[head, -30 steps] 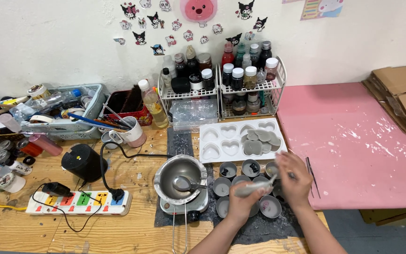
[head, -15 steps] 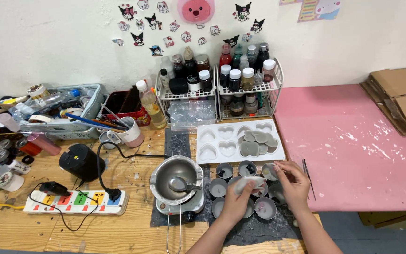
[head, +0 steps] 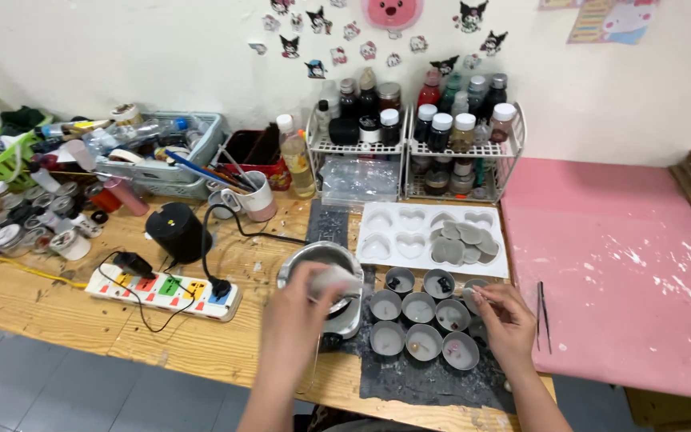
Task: Preparing wicks and molds then pouring melted wax into small containers.
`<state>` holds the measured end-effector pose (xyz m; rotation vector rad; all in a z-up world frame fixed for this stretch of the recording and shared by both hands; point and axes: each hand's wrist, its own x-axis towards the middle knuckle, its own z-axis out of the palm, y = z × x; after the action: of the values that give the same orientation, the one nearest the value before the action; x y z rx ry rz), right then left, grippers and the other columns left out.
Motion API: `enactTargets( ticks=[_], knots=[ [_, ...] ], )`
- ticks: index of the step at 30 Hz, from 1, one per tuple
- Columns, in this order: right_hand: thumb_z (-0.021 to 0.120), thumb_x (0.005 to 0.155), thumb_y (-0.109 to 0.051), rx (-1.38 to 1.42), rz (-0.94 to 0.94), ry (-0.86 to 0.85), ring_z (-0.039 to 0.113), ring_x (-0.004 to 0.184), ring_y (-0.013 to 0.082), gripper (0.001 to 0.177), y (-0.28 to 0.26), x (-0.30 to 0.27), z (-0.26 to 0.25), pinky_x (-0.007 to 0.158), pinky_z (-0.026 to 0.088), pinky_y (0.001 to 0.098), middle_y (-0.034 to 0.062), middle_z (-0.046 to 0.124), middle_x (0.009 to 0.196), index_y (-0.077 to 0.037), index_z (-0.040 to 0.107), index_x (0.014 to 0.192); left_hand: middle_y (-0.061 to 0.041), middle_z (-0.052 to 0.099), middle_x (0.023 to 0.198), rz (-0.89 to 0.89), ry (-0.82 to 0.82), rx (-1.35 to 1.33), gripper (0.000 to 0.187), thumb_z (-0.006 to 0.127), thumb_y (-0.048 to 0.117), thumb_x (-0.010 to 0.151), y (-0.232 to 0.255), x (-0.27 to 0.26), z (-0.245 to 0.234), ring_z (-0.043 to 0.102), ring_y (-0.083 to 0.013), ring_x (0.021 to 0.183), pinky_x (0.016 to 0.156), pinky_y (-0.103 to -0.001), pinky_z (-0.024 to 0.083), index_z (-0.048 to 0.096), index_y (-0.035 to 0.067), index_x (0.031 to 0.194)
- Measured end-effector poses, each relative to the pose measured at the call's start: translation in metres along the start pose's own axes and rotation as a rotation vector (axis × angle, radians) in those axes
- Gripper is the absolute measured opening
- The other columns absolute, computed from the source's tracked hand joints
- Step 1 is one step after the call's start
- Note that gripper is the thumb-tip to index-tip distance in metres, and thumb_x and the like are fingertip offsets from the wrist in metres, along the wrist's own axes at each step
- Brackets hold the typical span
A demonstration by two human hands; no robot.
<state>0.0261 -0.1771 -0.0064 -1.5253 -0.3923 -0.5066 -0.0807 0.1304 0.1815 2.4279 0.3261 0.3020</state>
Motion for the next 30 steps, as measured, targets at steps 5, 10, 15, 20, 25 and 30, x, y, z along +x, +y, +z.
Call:
enactTargets(
  ticks=[5, 10, 15, 20, 25, 30],
  knots=[
    [0.071, 0.093, 0.001, -0.02, 0.006, -0.043, 0.064, 0.097, 0.0095, 0.015, 0.0, -0.001, -0.001, 0.077, 0.053, 0.02, 0.0066, 0.067, 0.109, -0.001, 0.075, 0.108, -0.014, 0.072, 0.1, 0.172, 0.203, 0.169, 0.018, 0.059, 0.025, 0.105, -0.048, 0.036, -0.004, 0.068, -0.0364, 0.093, 0.074, -0.051, 0.054, 0.066, 0.01, 0.111],
    [0.072, 0.093, 0.0, 0.001, -0.001, -0.021, 0.065, 0.099, 0.0092, 0.014, 0.002, -0.001, -0.003, 0.079, 0.055, 0.02, 0.0056, 0.068, 0.11, -0.001, 0.074, 0.107, -0.011, 0.068, 0.104, 0.339, 0.139, 0.28, 0.018, 0.065, 0.024, 0.094, -0.054, 0.062, 0.004, 0.061, -0.0312, 0.103, 0.085, -0.046, 0.05, 0.073, 0.013, 0.106],
    [0.074, 0.092, -0.001, -0.056, 0.035, 0.0, 0.064, 0.097, 0.0085, 0.014, -0.004, 0.0, -0.004, 0.078, 0.055, 0.0201, 0.0046, 0.067, 0.109, -0.002, 0.075, 0.106, -0.001, 0.075, 0.104, 0.234, 0.039, 0.406, 0.025, 0.074, 0.025, 0.088, -0.058, 0.075, 0.014, 0.066, -0.0212, 0.104, 0.096, -0.044, 0.042, 0.073, 0.015, 0.111],
    [0.073, 0.092, -0.001, -0.053, 0.035, -0.014, 0.063, 0.096, 0.0079, 0.016, -0.003, 0.001, -0.004, 0.076, 0.052, 0.0193, 0.0044, 0.068, 0.107, -0.002, 0.076, 0.108, -0.002, 0.074, 0.108, 0.339, 0.206, 0.422, 0.024, 0.078, 0.022, 0.084, -0.06, 0.065, 0.002, 0.064, -0.0239, 0.107, 0.091, -0.045, 0.043, 0.076, 0.017, 0.108],
    [0.072, 0.092, -0.001, -0.08, 0.077, -0.022, 0.064, 0.094, 0.0072, 0.016, -0.002, 0.001, -0.002, 0.074, 0.054, 0.0194, 0.0041, 0.068, 0.108, -0.003, 0.076, 0.107, -0.004, 0.073, 0.108, 0.424, 0.053, 0.328, 0.026, 0.08, 0.028, 0.083, -0.047, 0.047, 0.008, 0.063, -0.0239, 0.108, 0.099, -0.048, 0.039, 0.078, 0.019, 0.107],
    [0.073, 0.092, -0.002, -0.086, 0.08, -0.038, 0.064, 0.094, 0.0077, 0.013, 0.003, 0.001, -0.001, 0.072, 0.053, 0.02, 0.0048, 0.068, 0.107, -0.002, 0.076, 0.105, -0.005, 0.069, 0.095, 0.595, -0.073, 0.355, 0.02, 0.076, 0.031, 0.089, -0.039, 0.04, 0.025, 0.063, -0.0233, 0.098, 0.092, -0.041, 0.045, 0.08, 0.015, 0.101]
  ],
)
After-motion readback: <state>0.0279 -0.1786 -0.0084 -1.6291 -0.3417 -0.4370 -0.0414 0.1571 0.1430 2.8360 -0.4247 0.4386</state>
